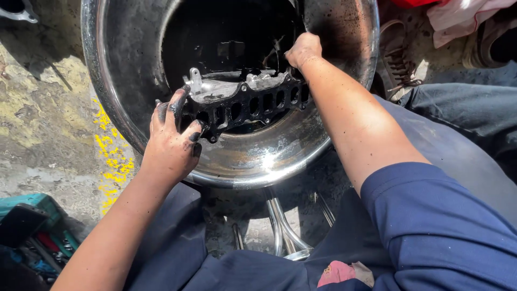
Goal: Cleaning a metal engine component inside a basin with liquid.
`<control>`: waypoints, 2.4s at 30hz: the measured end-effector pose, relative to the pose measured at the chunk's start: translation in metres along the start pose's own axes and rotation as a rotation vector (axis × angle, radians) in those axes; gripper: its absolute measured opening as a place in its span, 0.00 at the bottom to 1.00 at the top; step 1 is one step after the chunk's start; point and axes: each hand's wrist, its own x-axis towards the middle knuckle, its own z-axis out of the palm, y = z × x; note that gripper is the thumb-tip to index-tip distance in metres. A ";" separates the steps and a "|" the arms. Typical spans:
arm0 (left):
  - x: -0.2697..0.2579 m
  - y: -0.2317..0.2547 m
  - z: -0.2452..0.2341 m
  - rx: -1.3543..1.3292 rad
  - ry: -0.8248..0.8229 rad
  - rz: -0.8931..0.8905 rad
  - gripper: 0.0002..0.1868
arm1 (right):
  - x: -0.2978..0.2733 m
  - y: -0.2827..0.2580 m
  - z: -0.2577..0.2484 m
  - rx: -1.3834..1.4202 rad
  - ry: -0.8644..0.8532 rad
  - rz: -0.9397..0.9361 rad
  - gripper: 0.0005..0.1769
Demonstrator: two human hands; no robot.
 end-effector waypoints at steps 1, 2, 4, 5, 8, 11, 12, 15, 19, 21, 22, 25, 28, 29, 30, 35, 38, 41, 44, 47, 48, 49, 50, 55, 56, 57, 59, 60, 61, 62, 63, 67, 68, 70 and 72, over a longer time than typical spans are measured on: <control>0.000 -0.001 -0.002 0.000 -0.008 0.008 0.22 | -0.007 -0.001 -0.002 0.007 -0.003 0.008 0.19; 0.001 -0.001 -0.002 -0.001 -0.020 0.001 0.23 | -0.012 -0.002 -0.007 0.086 0.075 0.036 0.16; 0.005 -0.002 -0.002 -0.010 -0.028 -0.007 0.23 | -0.003 0.001 -0.004 0.158 0.157 0.066 0.14; 0.007 -0.003 -0.003 -0.028 -0.028 -0.007 0.27 | 0.010 0.006 0.005 0.409 0.170 0.102 0.11; 0.014 -0.007 -0.003 -0.085 0.010 -0.018 0.38 | 0.013 0.008 0.004 0.633 0.206 -0.012 0.09; 0.009 -0.007 -0.001 -0.127 0.063 -0.039 0.48 | -0.018 -0.009 -0.022 0.345 0.279 -0.372 0.12; 0.011 -0.007 -0.001 -0.139 0.082 -0.025 0.50 | -0.030 -0.012 -0.038 0.079 0.354 -0.563 0.15; 0.008 -0.021 0.021 -0.146 -0.013 -0.092 0.48 | -0.065 -0.022 -0.088 -0.064 0.362 -0.693 0.19; 0.023 -0.012 -0.009 -0.238 -0.193 -0.272 0.44 | -0.161 -0.047 -0.149 -0.229 0.313 -0.801 0.20; 0.025 -0.006 -0.009 -0.384 -0.115 -0.406 0.42 | -0.218 -0.054 -0.166 -0.277 0.221 -0.822 0.22; 0.026 -0.004 0.000 -0.374 -0.103 -0.393 0.42 | -0.239 -0.056 -0.165 -0.273 0.242 -0.822 0.22; 0.028 0.002 0.022 -0.367 0.206 -0.475 0.42 | -0.291 -0.060 -0.159 -0.252 0.030 -0.725 0.22; 0.011 0.010 0.028 -0.299 0.305 -0.553 0.39 | -0.322 -0.064 -0.148 -0.256 -0.091 -0.742 0.20; 0.004 0.013 0.026 -0.315 0.265 -0.529 0.37 | -0.328 -0.067 -0.143 -0.311 -0.119 -0.758 0.22; -0.003 0.013 0.021 -0.328 0.225 -0.505 0.35 | -0.333 -0.072 -0.139 -0.364 -0.145 -0.776 0.23; -0.006 0.002 0.027 -0.562 0.182 -0.524 0.40 | -0.344 -0.086 -0.140 -0.424 -0.125 -0.793 0.14; 0.001 -0.010 0.036 -0.709 0.229 -0.513 0.44 | -0.348 -0.091 -0.148 -0.452 -0.112 -0.811 0.12; 0.008 -0.024 0.040 -0.757 0.224 -0.486 0.47 | -0.347 -0.098 -0.149 -0.433 -0.091 -0.834 0.12; 0.009 -0.031 0.053 -0.819 0.200 -0.487 0.51 | -0.340 -0.109 -0.134 -0.402 -0.107 -0.817 0.14; 0.010 -0.049 0.080 -1.154 0.209 -0.545 0.52 | -0.329 -0.127 -0.103 -0.303 -0.107 -0.784 0.14; 0.013 -0.057 0.091 -1.448 0.206 -0.590 0.51 | -0.324 -0.133 -0.091 -0.223 -0.104 -0.757 0.11; 0.012 -0.064 0.100 -1.443 0.211 -0.579 0.51 | -0.329 -0.138 -0.095 -0.221 -0.092 -0.760 0.11; 0.018 -0.073 0.110 -1.656 0.195 -0.598 0.48 | -0.330 -0.143 -0.102 -0.223 -0.066 -0.752 0.09; 0.006 -0.038 0.088 -1.036 0.083 -0.581 0.44 | -0.348 -0.141 -0.132 -0.302 -0.306 -0.680 0.14; 0.010 -0.039 0.090 -0.840 0.094 -0.530 0.46 | -0.338 -0.146 -0.127 -0.321 -0.270 -0.661 0.13; 0.014 -0.040 0.090 -0.643 0.105 -0.480 0.48 | -0.329 -0.151 -0.123 -0.339 -0.234 -0.641 0.12; 0.021 -0.033 0.077 -0.703 0.145 -0.449 0.50 | -0.323 -0.157 -0.111 -0.336 -0.193 -0.683 0.13; 0.018 -0.028 0.073 -0.769 0.176 -0.443 0.52 | -0.321 -0.159 -0.101 -0.341 -0.178 -0.729 0.13; 0.022 -0.034 0.074 -0.772 0.185 -0.446 0.52 | -0.329 -0.156 -0.114 -0.349 -0.178 -0.734 0.13; 0.018 -0.035 0.080 -0.644 0.161 -0.447 0.50 | -0.339 -0.149 -0.121 -0.341 -0.179 -0.684 0.10; 0.013 -0.037 0.086 -0.518 0.135 -0.446 0.48 | -0.350 -0.142 -0.129 -0.334 -0.179 -0.634 0.09; 0.021 -0.043 0.089 -0.481 0.125 -0.452 0.49 | -0.314 -0.081 -0.145 -0.422 -0.039 -0.803 0.18; 0.024 -0.039 0.081 -0.498 0.087 -0.461 0.54 | -0.302 -0.065 -0.146 -0.371 -0.017 -0.830 0.18; 0.030 -0.039 0.080 -0.526 0.080 -0.479 0.59 | -0.281 -0.038 -0.150 -0.347 0.012 -0.873 0.19; 0.036 -0.049 0.093 -0.568 -0.019 -0.539 0.67 | -0.264 -0.018 -0.150 -0.130 -0.056 -0.906 0.17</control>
